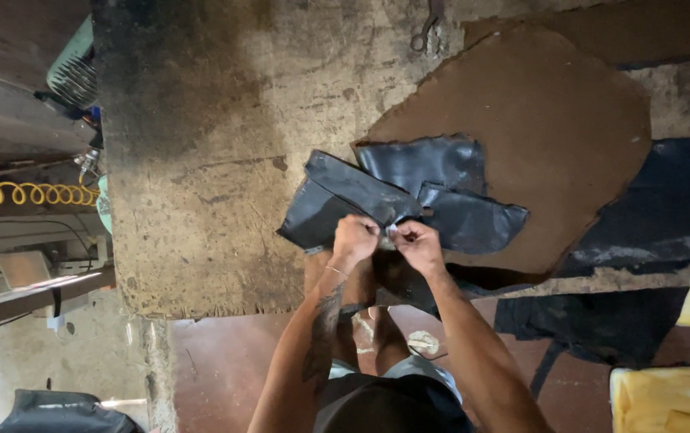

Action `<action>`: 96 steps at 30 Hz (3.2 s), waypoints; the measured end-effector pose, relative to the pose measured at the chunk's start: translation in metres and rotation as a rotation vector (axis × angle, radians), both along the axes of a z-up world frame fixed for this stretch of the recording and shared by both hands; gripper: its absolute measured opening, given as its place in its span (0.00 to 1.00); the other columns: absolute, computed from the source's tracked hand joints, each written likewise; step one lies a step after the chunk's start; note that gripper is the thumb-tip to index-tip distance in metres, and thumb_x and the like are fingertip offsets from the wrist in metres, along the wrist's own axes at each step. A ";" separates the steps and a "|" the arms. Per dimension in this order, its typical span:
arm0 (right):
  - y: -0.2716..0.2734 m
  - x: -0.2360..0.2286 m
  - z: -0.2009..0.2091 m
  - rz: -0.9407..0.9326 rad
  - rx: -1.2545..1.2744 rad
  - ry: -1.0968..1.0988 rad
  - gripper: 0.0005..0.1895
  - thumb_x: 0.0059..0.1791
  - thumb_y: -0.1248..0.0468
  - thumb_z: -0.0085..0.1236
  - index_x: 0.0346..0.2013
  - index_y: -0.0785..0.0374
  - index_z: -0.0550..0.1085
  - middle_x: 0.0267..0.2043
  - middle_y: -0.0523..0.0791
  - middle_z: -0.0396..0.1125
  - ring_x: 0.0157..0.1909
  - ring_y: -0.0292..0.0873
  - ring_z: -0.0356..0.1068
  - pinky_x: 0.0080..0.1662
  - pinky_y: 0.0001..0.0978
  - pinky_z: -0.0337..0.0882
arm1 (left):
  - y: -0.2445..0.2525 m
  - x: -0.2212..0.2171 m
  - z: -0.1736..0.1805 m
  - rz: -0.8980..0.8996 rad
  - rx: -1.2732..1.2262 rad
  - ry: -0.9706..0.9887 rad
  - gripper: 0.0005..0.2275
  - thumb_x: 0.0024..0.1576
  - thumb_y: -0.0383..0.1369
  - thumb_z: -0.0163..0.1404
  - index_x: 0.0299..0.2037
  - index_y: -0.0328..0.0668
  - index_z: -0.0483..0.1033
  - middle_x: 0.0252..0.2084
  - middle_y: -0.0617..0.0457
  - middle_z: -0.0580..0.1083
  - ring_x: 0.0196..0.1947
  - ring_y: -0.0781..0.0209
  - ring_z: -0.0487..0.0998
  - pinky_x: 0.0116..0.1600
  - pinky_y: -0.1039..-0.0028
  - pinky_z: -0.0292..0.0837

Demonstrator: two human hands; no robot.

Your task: The person aligns dark leather pieces by hand on a wooden workbench, positions them against a larger section of brown leather, and marks the material using a piece of white chalk.

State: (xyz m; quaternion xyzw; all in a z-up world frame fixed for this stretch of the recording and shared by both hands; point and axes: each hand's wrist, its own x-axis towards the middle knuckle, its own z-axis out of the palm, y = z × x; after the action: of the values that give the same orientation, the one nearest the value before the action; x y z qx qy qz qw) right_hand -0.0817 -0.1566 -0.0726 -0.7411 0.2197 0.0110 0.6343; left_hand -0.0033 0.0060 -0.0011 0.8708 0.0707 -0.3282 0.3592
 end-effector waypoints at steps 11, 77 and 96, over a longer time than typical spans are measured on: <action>0.011 0.007 0.015 -0.072 0.171 0.079 0.05 0.43 0.70 0.72 0.33 0.61 0.83 0.27 0.42 0.74 0.28 0.31 0.69 0.32 0.24 0.73 | 0.026 0.010 0.008 0.098 -0.009 -0.003 0.08 0.54 0.31 0.53 0.36 0.55 0.86 0.40 0.49 0.82 0.46 0.42 0.83 0.52 0.53 0.80; -0.029 -0.012 0.015 -0.138 -0.273 0.104 0.07 0.45 0.60 0.71 0.26 0.54 0.79 0.24 0.43 0.72 0.29 0.41 0.73 0.33 0.33 0.71 | -0.031 -0.008 0.027 0.006 -0.015 0.108 0.07 0.57 0.38 0.56 0.43 0.63 0.85 0.46 0.49 0.82 0.50 0.42 0.82 0.56 0.52 0.80; -0.016 0.001 0.025 -0.104 -0.190 0.160 0.04 0.45 0.59 0.70 0.27 0.51 0.81 0.24 0.45 0.73 0.29 0.41 0.72 0.34 0.35 0.71 | -0.002 -0.003 0.040 0.137 -0.066 0.008 0.07 0.56 0.33 0.58 0.41 0.61 0.86 0.42 0.47 0.82 0.48 0.43 0.82 0.54 0.55 0.80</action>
State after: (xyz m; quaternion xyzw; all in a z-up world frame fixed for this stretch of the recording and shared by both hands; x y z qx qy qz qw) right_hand -0.0802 -0.1730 -0.0476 -0.7822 0.3078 0.0163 0.5415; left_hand -0.0061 0.0043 0.0390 0.8502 0.1204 -0.3085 0.4092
